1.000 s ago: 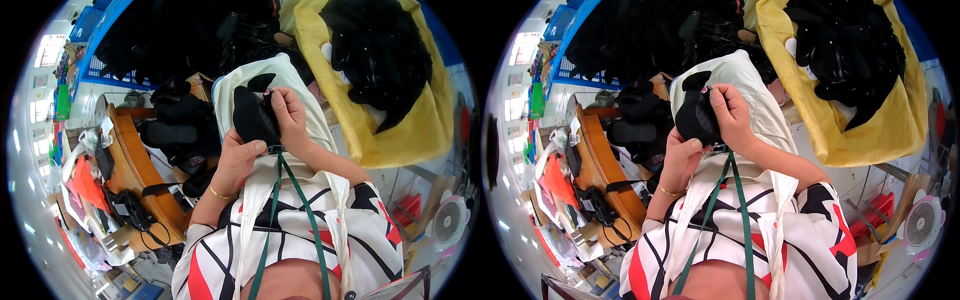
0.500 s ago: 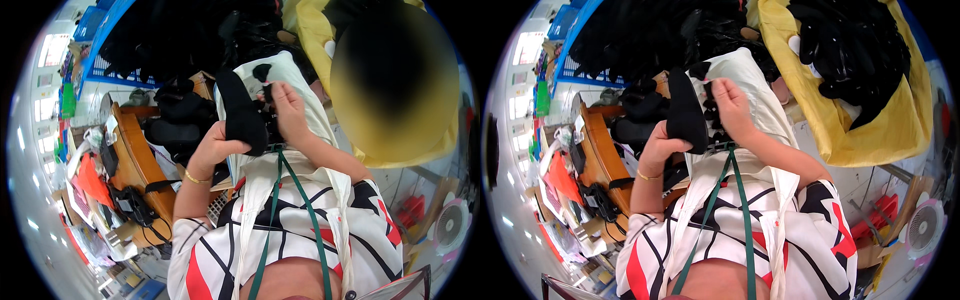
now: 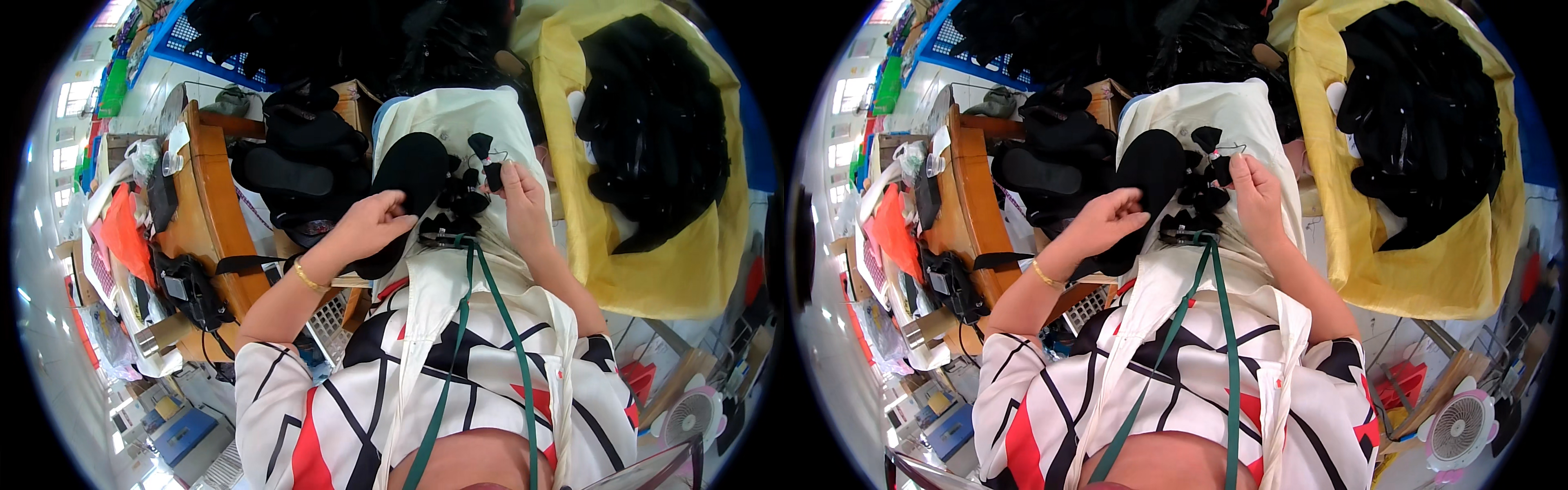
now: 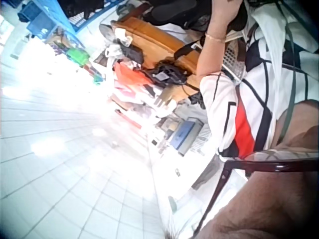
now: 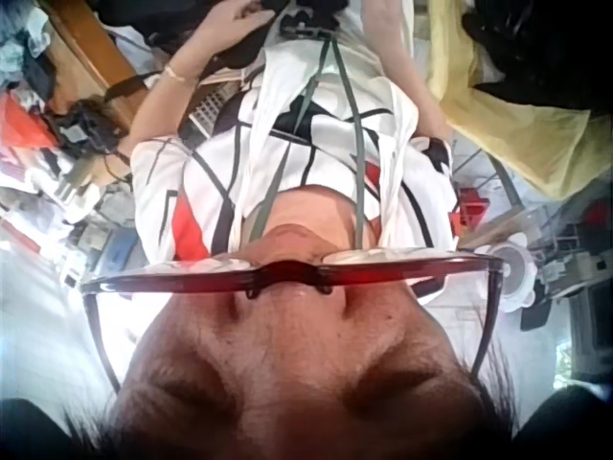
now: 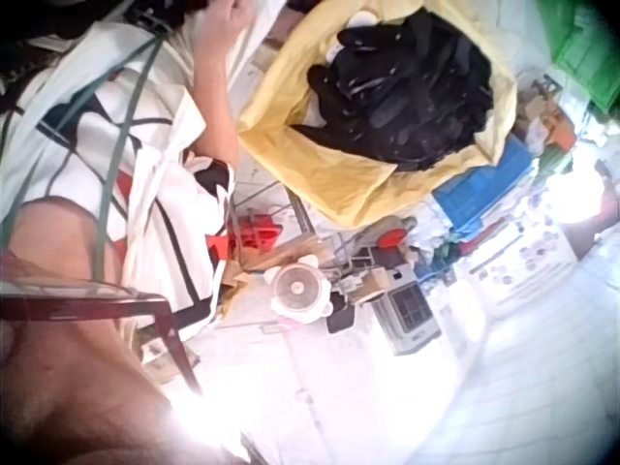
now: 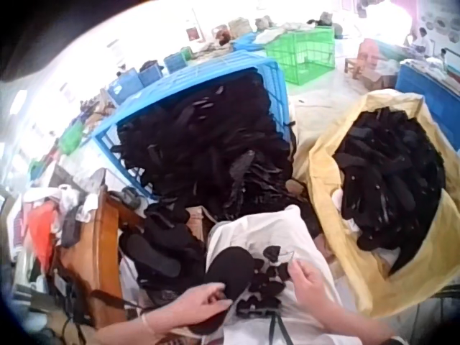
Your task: The person retrieves a black shoe from a plastic bag and proceeds to sew it using a needle and thread. They repeatedly insert the needle into the shoe's sole and pull the thread through, working on the footwear while seated.
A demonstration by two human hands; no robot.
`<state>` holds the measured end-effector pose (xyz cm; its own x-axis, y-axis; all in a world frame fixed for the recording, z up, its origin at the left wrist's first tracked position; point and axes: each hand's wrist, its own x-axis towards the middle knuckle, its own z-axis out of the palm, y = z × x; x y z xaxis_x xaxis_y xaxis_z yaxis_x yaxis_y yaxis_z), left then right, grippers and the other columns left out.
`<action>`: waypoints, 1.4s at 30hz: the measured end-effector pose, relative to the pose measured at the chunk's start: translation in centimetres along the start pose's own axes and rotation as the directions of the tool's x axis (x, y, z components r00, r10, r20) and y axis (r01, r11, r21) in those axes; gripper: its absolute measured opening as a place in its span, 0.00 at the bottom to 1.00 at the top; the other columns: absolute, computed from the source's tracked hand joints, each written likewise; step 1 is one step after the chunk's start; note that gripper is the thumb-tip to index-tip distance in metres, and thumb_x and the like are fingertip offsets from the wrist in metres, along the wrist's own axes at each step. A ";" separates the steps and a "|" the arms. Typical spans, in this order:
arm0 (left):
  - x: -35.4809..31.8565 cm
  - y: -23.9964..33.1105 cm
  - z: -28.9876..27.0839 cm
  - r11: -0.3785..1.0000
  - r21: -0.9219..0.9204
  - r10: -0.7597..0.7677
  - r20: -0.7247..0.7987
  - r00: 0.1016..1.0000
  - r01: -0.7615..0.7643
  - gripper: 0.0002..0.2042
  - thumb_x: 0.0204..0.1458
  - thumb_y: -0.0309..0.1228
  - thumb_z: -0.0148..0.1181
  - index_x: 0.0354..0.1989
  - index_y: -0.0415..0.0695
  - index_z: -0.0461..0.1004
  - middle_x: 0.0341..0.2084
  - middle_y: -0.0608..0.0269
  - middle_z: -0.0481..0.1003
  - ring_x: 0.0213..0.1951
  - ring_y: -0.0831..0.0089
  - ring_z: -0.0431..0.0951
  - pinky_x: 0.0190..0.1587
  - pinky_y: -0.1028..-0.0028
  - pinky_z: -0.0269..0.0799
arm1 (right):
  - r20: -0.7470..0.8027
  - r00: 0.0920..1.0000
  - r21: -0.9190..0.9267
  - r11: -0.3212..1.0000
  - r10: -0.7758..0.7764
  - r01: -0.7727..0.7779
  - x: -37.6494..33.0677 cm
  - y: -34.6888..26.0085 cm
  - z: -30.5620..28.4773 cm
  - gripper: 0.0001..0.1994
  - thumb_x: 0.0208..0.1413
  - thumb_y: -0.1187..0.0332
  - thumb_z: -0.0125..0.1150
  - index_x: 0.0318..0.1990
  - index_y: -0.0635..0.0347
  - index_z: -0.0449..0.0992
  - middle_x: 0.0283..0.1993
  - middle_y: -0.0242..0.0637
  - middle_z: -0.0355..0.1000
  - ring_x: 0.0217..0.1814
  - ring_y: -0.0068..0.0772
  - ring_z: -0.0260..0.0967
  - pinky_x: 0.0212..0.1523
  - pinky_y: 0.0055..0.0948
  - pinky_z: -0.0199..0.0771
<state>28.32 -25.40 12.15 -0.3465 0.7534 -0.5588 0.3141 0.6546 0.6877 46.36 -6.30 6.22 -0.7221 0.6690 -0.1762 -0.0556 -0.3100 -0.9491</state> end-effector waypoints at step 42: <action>4.2 0.9 7.1 0.077 -0.956 -0.281 -0.293 0.914 -0.283 0.16 0.53 0.23 0.66 0.51 0.38 0.76 0.44 0.61 0.80 0.43 0.73 0.80 0.48 0.73 0.76 | 0.248 0.940 -0.610 0.792 0.235 -0.037 1.4 -1.9 4.2 0.06 0.58 0.72 0.58 0.40 0.62 0.77 0.23 0.38 0.71 0.22 0.27 0.66 0.27 0.28 0.68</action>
<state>33.45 -21.19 7.14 -0.6639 0.4859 -0.5685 -0.7229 -0.2221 0.6543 42.51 -7.63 8.89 -0.8628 0.3882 -0.3238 0.4031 0.1418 -0.9041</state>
